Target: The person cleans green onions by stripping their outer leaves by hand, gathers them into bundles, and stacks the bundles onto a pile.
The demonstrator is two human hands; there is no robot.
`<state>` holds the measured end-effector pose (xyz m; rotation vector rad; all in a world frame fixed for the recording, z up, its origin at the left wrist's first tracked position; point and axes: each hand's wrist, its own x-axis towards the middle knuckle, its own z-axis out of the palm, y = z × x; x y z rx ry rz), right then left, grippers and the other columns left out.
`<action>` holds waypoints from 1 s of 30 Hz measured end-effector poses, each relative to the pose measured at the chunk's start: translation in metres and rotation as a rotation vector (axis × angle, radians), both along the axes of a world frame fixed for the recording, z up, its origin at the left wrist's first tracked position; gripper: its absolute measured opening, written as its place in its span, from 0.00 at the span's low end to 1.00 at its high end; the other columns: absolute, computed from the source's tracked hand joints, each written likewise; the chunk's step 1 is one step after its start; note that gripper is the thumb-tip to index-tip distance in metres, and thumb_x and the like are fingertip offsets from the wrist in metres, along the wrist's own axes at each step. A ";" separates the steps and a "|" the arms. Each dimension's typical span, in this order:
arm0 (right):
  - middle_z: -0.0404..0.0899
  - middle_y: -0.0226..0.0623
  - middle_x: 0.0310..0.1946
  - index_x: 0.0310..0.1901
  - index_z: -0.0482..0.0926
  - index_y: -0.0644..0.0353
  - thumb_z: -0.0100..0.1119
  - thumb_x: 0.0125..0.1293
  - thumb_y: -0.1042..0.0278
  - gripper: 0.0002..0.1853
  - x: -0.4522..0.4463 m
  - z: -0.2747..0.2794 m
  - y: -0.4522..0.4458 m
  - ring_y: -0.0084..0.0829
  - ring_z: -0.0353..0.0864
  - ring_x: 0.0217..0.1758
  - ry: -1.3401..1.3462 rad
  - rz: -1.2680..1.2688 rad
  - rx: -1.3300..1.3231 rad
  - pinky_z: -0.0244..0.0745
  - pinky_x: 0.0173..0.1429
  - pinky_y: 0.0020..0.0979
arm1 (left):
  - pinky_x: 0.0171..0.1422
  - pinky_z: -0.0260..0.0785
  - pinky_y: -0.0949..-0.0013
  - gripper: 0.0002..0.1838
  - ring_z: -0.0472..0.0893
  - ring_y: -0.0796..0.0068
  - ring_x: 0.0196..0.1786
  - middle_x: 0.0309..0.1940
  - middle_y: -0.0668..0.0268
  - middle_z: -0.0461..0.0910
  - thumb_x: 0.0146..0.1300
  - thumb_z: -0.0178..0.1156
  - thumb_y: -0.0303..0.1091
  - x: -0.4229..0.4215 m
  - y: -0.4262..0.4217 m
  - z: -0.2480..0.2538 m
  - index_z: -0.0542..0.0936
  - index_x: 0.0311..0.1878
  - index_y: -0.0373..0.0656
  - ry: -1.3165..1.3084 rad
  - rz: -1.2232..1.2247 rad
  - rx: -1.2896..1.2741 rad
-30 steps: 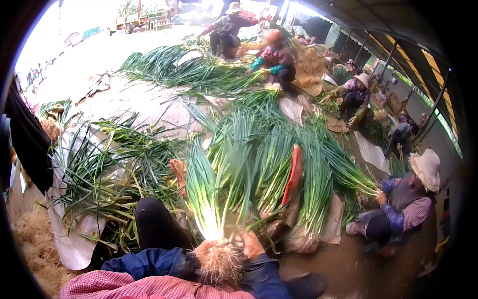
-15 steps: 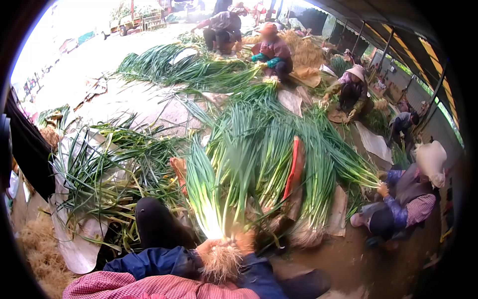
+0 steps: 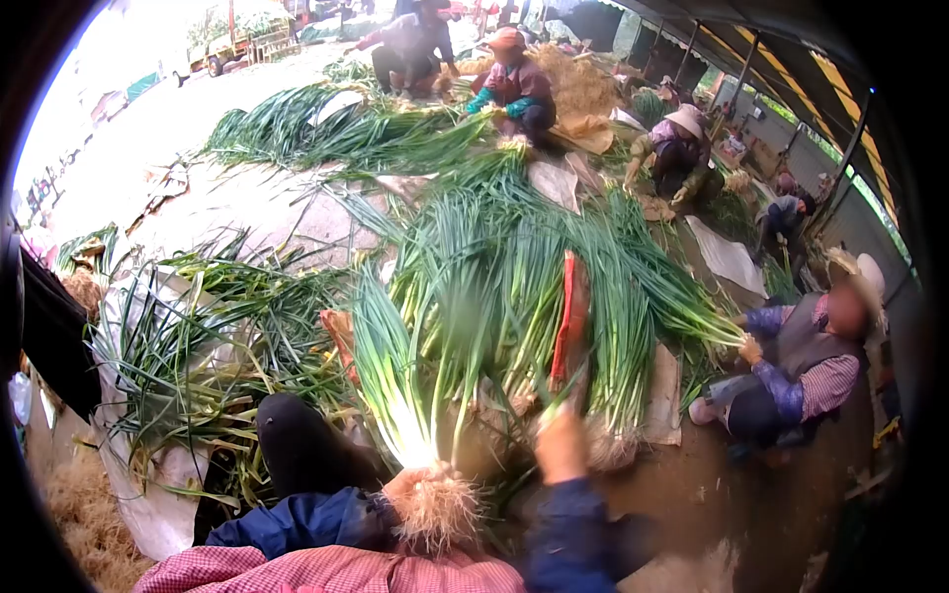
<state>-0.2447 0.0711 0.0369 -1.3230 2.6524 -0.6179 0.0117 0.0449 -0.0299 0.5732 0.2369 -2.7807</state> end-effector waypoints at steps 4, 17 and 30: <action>0.76 0.43 0.21 0.67 0.45 0.59 0.48 0.63 0.60 0.35 -0.023 0.173 -0.047 0.43 0.76 0.23 0.580 -0.071 0.201 0.70 0.28 0.42 | 0.59 0.68 0.57 0.17 0.74 0.63 0.53 0.48 0.58 0.74 0.57 0.55 0.31 -0.005 0.006 -0.009 0.72 0.50 0.38 -0.079 -0.032 -0.139; 0.77 0.44 0.25 0.40 0.75 0.62 0.47 0.58 0.63 0.14 0.019 0.036 -0.024 0.38 0.79 0.27 0.282 0.519 0.723 0.73 0.31 0.39 | 0.56 0.70 0.62 0.15 0.76 0.66 0.50 0.49 0.57 0.74 0.61 0.52 0.30 -0.001 0.001 -0.016 0.72 0.51 0.38 0.090 -0.083 0.006; 0.74 0.31 0.22 0.54 0.71 0.51 0.43 0.66 0.72 0.15 0.036 0.043 -0.064 0.20 0.68 0.18 -0.013 0.156 -0.154 0.64 0.19 0.25 | 0.55 0.71 0.62 0.11 0.77 0.65 0.47 0.44 0.58 0.76 0.63 0.49 0.29 -0.005 0.007 -0.011 0.73 0.47 0.37 0.015 -0.011 -0.025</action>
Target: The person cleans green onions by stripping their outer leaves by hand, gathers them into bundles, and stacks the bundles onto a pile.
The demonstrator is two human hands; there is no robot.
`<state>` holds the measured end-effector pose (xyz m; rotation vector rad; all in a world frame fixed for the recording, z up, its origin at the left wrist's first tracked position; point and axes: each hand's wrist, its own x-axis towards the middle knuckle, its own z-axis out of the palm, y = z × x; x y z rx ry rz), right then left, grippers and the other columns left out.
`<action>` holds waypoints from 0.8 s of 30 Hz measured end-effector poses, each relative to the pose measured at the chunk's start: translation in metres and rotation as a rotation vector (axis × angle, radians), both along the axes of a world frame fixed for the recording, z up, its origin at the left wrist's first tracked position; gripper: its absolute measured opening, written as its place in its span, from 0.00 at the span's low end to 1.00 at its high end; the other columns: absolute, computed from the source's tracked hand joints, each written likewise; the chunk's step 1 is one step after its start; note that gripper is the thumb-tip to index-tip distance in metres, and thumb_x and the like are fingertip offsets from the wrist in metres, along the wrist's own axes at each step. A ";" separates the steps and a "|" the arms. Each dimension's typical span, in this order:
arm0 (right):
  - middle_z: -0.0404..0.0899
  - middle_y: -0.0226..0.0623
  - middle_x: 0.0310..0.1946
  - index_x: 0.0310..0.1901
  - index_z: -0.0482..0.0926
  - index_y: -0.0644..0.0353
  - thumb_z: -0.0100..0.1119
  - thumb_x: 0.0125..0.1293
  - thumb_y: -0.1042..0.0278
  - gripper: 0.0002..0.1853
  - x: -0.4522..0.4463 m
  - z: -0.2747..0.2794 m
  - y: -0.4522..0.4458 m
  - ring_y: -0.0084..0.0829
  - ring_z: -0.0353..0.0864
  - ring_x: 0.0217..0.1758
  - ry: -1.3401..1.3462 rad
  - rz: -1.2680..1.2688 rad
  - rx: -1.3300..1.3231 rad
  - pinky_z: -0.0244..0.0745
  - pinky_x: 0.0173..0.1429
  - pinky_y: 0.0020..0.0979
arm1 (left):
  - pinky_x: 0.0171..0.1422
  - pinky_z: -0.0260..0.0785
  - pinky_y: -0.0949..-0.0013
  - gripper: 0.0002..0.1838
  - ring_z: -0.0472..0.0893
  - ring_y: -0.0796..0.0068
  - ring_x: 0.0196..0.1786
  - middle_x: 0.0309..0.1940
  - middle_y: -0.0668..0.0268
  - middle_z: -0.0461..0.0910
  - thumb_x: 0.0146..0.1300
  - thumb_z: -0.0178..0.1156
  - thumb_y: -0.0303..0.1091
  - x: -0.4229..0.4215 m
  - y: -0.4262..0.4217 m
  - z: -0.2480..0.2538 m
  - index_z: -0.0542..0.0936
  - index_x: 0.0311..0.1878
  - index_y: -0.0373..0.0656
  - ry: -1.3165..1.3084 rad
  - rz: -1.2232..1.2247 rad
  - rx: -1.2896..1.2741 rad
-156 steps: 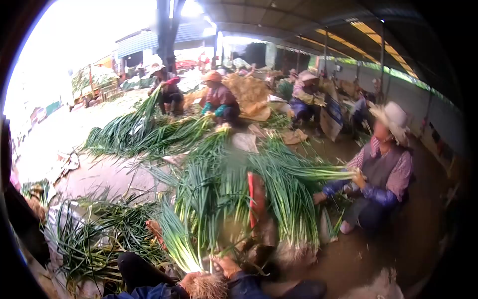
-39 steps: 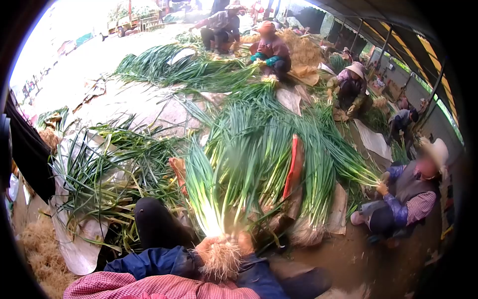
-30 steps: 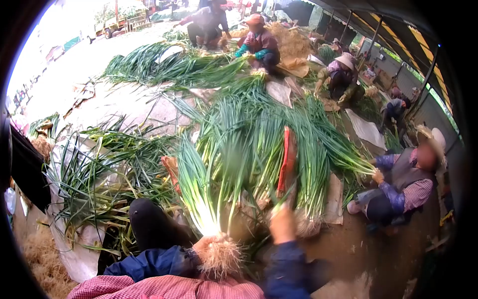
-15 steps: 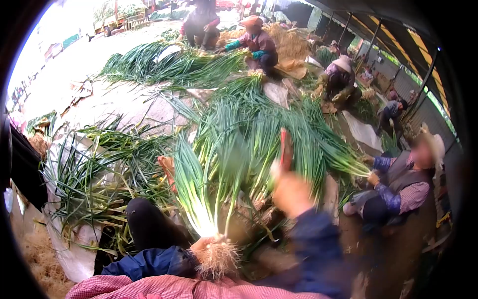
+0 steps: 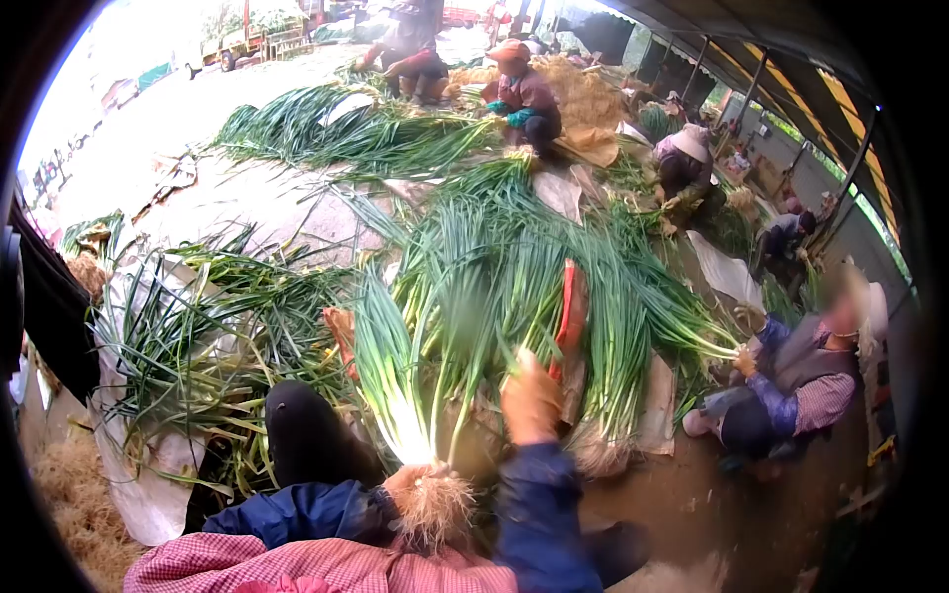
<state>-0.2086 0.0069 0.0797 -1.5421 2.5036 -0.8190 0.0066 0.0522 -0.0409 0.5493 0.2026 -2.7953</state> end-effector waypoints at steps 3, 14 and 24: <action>0.69 0.31 0.19 0.46 0.72 0.60 0.41 0.66 0.70 0.11 0.113 0.025 -0.073 0.23 0.64 0.15 0.270 0.571 -0.325 0.64 0.17 0.27 | 0.48 0.74 0.62 0.09 0.79 0.68 0.37 0.33 0.61 0.77 0.62 0.51 0.33 0.001 -0.004 -0.046 0.74 0.40 0.38 0.399 -0.108 0.053; 0.76 0.38 0.31 0.53 0.69 0.63 0.45 0.66 0.66 0.17 0.073 -0.020 -0.002 0.25 0.75 0.33 -0.629 0.194 -0.055 0.75 0.37 0.27 | 0.43 0.72 0.62 0.12 0.76 0.67 0.35 0.33 0.62 0.74 0.56 0.55 0.36 0.019 -0.005 0.033 0.73 0.41 0.39 -0.028 0.123 -0.049; 0.74 0.34 0.23 0.41 0.74 0.62 0.44 0.64 0.64 0.12 0.063 -0.104 0.041 0.27 0.74 0.24 -1.233 0.088 0.079 0.74 0.27 0.31 | 0.52 0.72 0.64 0.18 0.78 0.66 0.45 0.45 0.55 0.76 0.58 0.56 0.28 0.013 -0.003 -0.001 0.71 0.52 0.36 -0.034 -0.096 0.042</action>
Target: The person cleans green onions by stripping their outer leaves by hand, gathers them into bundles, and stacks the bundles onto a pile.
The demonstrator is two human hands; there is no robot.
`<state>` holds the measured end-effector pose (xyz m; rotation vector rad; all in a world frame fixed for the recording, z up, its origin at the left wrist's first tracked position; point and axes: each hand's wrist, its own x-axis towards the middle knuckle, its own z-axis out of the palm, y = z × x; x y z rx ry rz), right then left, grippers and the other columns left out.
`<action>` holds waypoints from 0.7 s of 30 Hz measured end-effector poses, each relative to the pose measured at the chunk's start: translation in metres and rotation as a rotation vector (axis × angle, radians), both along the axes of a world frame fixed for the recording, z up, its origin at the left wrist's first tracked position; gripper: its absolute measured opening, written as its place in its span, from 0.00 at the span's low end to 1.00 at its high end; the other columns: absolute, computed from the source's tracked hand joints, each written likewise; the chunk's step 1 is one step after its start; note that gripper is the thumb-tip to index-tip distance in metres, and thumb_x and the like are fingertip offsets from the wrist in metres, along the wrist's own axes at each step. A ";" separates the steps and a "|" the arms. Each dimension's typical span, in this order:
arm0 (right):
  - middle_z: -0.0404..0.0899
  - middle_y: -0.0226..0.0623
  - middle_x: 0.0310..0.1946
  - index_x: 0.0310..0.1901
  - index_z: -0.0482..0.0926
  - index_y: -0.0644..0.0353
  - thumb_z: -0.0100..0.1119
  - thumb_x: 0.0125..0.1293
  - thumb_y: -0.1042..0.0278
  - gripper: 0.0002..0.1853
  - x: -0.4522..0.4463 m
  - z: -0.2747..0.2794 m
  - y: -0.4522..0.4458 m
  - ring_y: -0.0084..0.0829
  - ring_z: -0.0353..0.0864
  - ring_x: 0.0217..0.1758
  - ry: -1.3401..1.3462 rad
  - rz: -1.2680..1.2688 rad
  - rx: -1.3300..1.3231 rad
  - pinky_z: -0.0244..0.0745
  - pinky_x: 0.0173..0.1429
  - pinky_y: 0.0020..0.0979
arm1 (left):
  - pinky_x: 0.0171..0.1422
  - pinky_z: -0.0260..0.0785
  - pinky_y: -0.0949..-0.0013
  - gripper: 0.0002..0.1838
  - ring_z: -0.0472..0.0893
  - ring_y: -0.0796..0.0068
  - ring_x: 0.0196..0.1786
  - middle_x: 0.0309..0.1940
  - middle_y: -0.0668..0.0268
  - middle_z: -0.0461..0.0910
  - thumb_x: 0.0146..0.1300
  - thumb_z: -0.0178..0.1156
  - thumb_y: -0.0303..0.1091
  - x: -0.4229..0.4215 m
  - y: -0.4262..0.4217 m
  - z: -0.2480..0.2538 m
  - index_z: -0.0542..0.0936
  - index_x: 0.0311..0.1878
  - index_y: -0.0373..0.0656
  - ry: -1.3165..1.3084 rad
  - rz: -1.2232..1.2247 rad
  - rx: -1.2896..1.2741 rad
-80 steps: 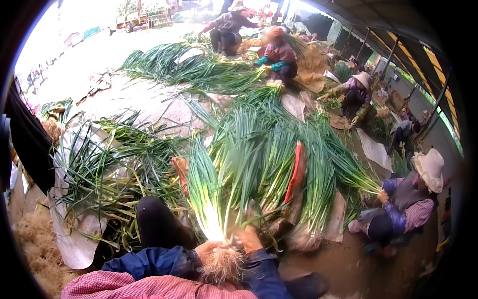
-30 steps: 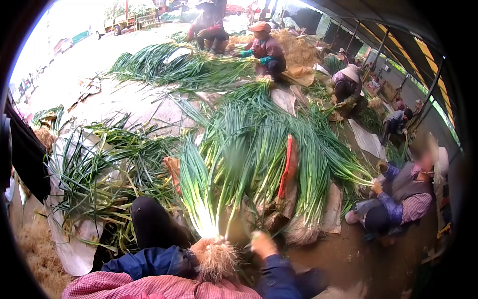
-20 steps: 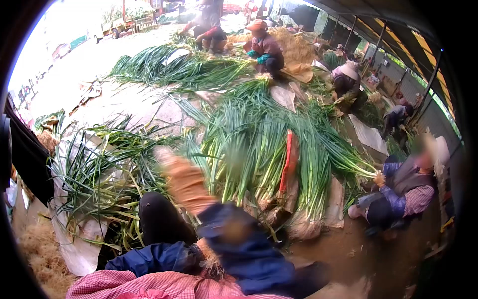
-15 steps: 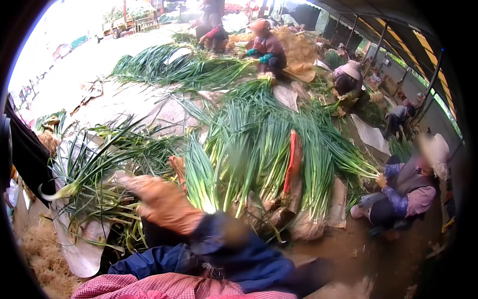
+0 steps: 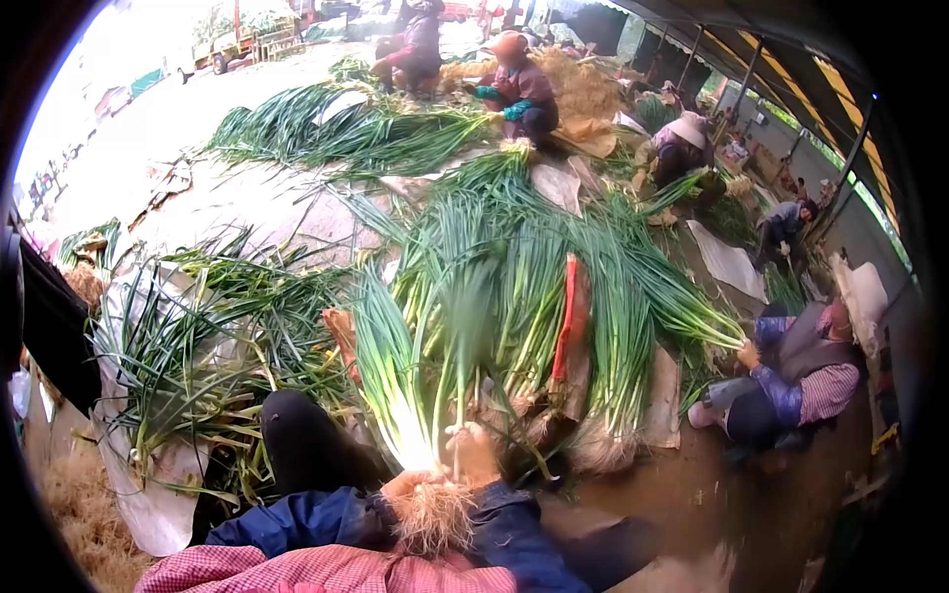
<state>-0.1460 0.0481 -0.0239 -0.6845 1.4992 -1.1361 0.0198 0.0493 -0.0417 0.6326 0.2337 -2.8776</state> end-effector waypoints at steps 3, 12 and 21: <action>0.74 0.36 0.23 0.36 0.75 0.62 0.43 0.64 0.65 0.12 -0.002 -0.017 0.006 0.30 0.74 0.22 0.212 0.070 -0.014 0.72 0.28 0.32 | 0.53 0.71 0.67 0.18 0.77 0.70 0.46 0.45 0.58 0.77 0.58 0.58 0.24 0.004 0.002 0.025 0.71 0.53 0.36 -0.094 0.028 -0.355; 0.77 0.39 0.28 0.35 0.77 0.58 0.43 0.60 0.70 0.10 0.013 0.010 0.017 0.36 0.79 0.30 1.378 0.315 -0.003 0.73 0.30 0.35 | 0.53 0.68 0.72 0.18 0.76 0.77 0.46 0.43 0.65 0.78 0.58 0.60 0.26 0.003 0.000 0.009 0.72 0.52 0.36 -0.210 -0.129 -0.632; 0.79 0.40 0.30 0.35 0.78 0.57 0.45 0.61 0.62 0.12 0.001 0.008 0.016 0.37 0.80 0.32 1.241 0.257 0.039 0.74 0.34 0.34 | 0.53 0.69 0.73 0.17 0.76 0.79 0.45 0.43 0.66 0.78 0.59 0.59 0.27 0.000 0.000 0.000 0.73 0.52 0.37 -0.172 -0.097 -0.521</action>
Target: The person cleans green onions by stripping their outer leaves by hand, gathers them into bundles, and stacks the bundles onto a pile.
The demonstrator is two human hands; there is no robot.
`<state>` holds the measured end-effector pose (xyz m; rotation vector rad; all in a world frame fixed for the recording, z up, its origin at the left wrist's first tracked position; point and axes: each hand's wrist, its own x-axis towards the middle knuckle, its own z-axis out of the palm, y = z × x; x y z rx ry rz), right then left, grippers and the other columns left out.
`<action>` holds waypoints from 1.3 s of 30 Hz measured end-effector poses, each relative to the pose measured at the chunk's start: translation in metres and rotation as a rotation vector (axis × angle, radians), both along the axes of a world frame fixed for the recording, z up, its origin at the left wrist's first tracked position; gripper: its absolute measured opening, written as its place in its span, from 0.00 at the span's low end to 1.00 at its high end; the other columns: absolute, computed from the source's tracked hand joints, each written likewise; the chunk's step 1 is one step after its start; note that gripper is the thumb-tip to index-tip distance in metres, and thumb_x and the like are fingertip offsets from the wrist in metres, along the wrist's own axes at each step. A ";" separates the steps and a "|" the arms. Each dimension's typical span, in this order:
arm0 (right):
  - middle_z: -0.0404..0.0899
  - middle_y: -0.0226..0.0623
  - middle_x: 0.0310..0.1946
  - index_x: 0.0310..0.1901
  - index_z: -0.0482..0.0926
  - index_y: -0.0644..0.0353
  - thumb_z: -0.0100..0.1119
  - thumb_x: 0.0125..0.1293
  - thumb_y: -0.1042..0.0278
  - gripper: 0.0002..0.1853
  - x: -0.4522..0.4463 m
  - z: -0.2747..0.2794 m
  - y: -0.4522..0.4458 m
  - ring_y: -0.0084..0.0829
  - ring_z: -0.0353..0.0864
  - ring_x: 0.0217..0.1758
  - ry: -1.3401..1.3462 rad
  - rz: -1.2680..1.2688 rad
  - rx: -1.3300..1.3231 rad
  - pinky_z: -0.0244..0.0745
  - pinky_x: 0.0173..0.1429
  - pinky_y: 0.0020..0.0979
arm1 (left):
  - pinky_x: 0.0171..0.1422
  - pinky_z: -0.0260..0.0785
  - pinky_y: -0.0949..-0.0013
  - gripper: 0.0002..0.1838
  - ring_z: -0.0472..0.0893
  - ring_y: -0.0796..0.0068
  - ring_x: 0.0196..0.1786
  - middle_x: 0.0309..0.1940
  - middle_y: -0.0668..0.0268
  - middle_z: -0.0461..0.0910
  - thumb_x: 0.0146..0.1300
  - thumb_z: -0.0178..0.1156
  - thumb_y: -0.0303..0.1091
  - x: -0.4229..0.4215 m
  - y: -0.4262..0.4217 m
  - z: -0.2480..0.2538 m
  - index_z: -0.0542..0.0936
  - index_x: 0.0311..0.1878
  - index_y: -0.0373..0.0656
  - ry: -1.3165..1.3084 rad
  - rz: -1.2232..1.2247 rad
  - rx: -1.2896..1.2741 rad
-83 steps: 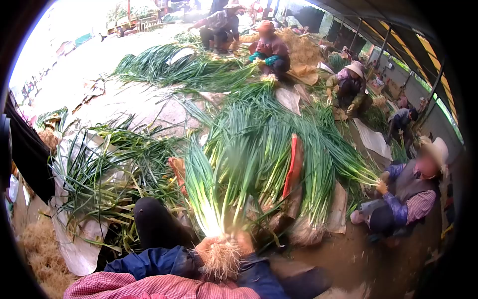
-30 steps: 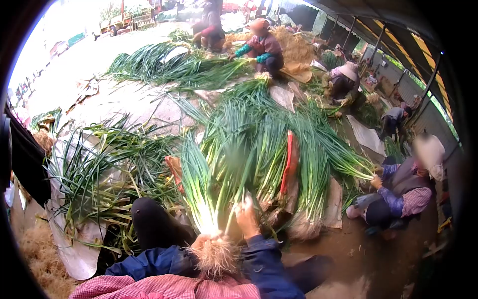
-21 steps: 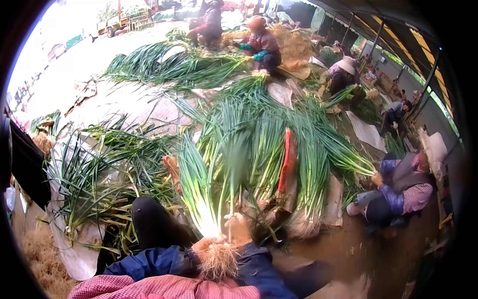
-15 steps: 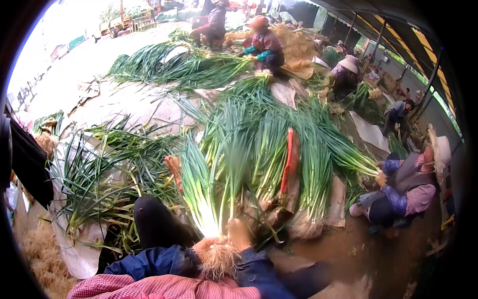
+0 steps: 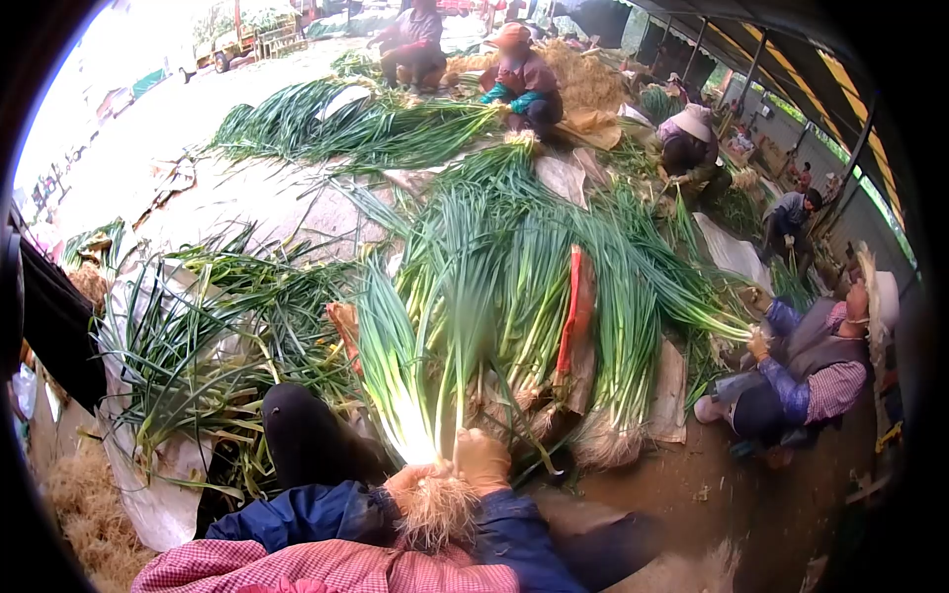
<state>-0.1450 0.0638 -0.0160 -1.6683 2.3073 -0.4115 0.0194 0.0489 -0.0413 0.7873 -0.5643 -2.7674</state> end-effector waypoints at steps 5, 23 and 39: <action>0.78 0.37 0.23 0.31 0.77 0.63 0.48 0.64 0.60 0.15 -0.009 -0.015 0.009 0.30 0.76 0.25 -0.533 -0.138 -0.069 0.69 0.33 0.30 | 0.49 0.72 0.73 0.18 0.77 0.78 0.43 0.42 0.65 0.77 0.59 0.58 0.25 -0.001 -0.002 0.013 0.72 0.53 0.38 0.017 0.046 0.059; 0.79 0.30 0.28 0.38 0.79 0.68 0.55 0.63 0.69 0.09 0.003 0.044 0.029 0.16 0.74 0.28 -1.351 -0.094 0.176 0.68 0.32 0.18 | 0.47 0.74 0.70 0.16 0.79 0.72 0.42 0.40 0.60 0.78 0.58 0.55 0.22 0.007 -0.003 0.013 0.72 0.51 0.35 0.000 0.013 0.083; 0.78 0.44 0.31 0.38 0.77 0.65 0.45 0.65 0.63 0.14 -0.016 -0.044 0.019 0.36 0.76 0.35 -0.674 -0.014 -0.088 0.70 0.42 0.32 | 0.46 0.74 0.70 0.20 0.79 0.71 0.43 0.43 0.59 0.77 0.62 0.54 0.31 0.000 -0.007 -0.007 0.69 0.57 0.38 0.017 0.011 0.170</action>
